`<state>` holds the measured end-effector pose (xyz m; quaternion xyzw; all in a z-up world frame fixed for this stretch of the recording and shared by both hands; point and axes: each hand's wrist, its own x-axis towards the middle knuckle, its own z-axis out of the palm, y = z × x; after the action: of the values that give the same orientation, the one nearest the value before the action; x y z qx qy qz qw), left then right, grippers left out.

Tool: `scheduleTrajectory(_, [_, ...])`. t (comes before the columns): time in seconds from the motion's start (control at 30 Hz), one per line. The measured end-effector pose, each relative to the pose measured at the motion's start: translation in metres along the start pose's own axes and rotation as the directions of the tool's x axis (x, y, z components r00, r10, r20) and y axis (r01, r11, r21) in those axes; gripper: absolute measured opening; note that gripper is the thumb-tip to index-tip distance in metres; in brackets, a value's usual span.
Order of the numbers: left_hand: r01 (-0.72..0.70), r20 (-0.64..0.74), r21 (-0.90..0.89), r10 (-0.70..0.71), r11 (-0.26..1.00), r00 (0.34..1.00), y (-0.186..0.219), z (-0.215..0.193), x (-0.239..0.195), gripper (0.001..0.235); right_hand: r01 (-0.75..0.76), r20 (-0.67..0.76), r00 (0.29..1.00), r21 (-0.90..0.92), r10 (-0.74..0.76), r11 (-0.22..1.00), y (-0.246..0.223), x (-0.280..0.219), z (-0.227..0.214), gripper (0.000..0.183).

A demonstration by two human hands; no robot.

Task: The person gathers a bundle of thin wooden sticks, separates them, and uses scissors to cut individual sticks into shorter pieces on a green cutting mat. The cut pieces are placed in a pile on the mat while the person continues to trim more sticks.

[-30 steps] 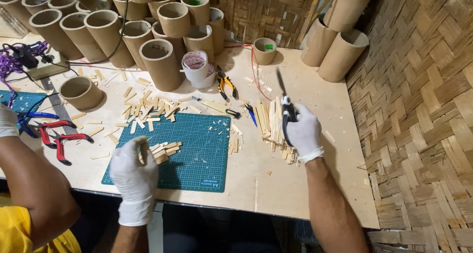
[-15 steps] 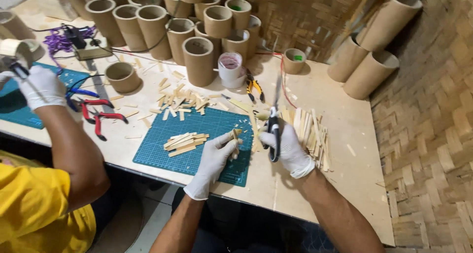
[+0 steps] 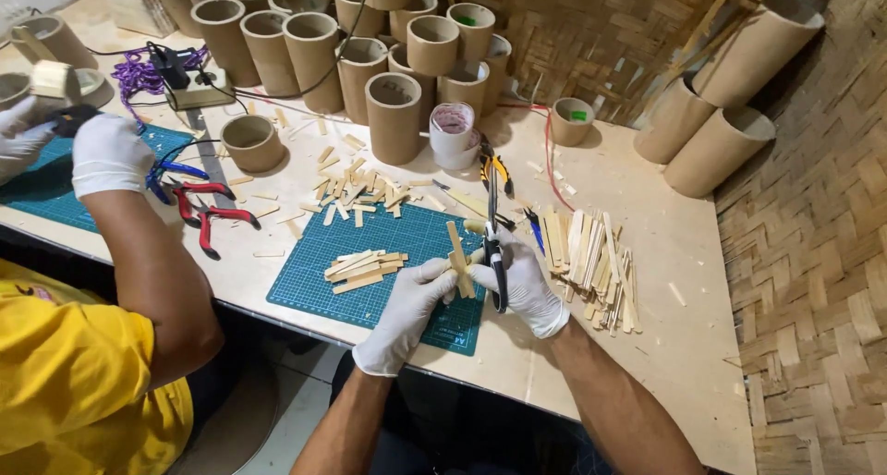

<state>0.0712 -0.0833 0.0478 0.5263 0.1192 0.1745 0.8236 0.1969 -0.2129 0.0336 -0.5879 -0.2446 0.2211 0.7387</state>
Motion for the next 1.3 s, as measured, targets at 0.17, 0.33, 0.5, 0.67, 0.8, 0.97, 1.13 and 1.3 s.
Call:
scheduleTrajectory(0.17, [-0.007, -0.031, 0.087, 0.01, 0.996, 0.999, 0.014, 0.008, -0.004, 0.02, -0.018, -0.026, 1.0, -0.051, 0.017, 0.999, -0.018, -0.004, 0.009, 0.075])
scheduleTrajectory(0.33, [-0.057, -0.06, 0.264, 0.075, 0.963, 0.995, 0.017, 0.015, -0.003, 0.022, 0.003, -0.053, 0.999, -0.105, -0.008, 0.994, -0.013, -0.005, 0.008, 0.072])
scheduleTrajectory(0.5, [-0.081, -0.087, 0.439, 0.132, 0.895, 0.987, -0.004, 0.016, 0.001, 0.022, 0.025, -0.062, 0.997, -0.144, -0.034, 0.989, -0.027, -0.01, 0.008, 0.061])
scheduleTrajectory(0.67, [-0.025, -0.169, 0.476, 0.119, 0.879, 0.978, -0.028, 0.01, 0.005, 0.014, 0.025, -0.106, 0.993, -0.189, -0.045, 0.982, -0.028, -0.014, 0.012, 0.063])
scheduleTrajectory(0.8, [-0.029, -0.133, 0.452, 0.099, 0.891, 0.986, -0.024, 0.013, 0.001, 0.021, -0.015, -0.14, 0.99, -0.12, -0.002, 0.993, -0.021, -0.015, 0.012, 0.068])
scheduleTrajectory(0.97, [-0.11, -0.075, 0.409, 0.153, 0.906, 0.985, -0.029, 0.01, 0.002, 0.027, -0.093, -0.196, 0.976, 0.024, 0.096, 0.995, -0.037, -0.019, 0.018, 0.081])
scheduleTrajectory(1.13, [-0.132, -0.074, 0.383, 0.172, 0.914, 0.982, -0.023, 0.013, 0.0, 0.027, -0.068, -0.182, 0.98, 0.047, 0.076, 0.997, -0.021, -0.018, 0.012, 0.08])
scheduleTrajectory(1.3, [-0.123, -0.094, 0.419, 0.178, 0.9, 0.98, -0.04, 0.0, 0.011, 0.026, -0.038, -0.211, 0.977, -0.051, 0.027, 0.998, -0.03, -0.024, 0.023, 0.074])
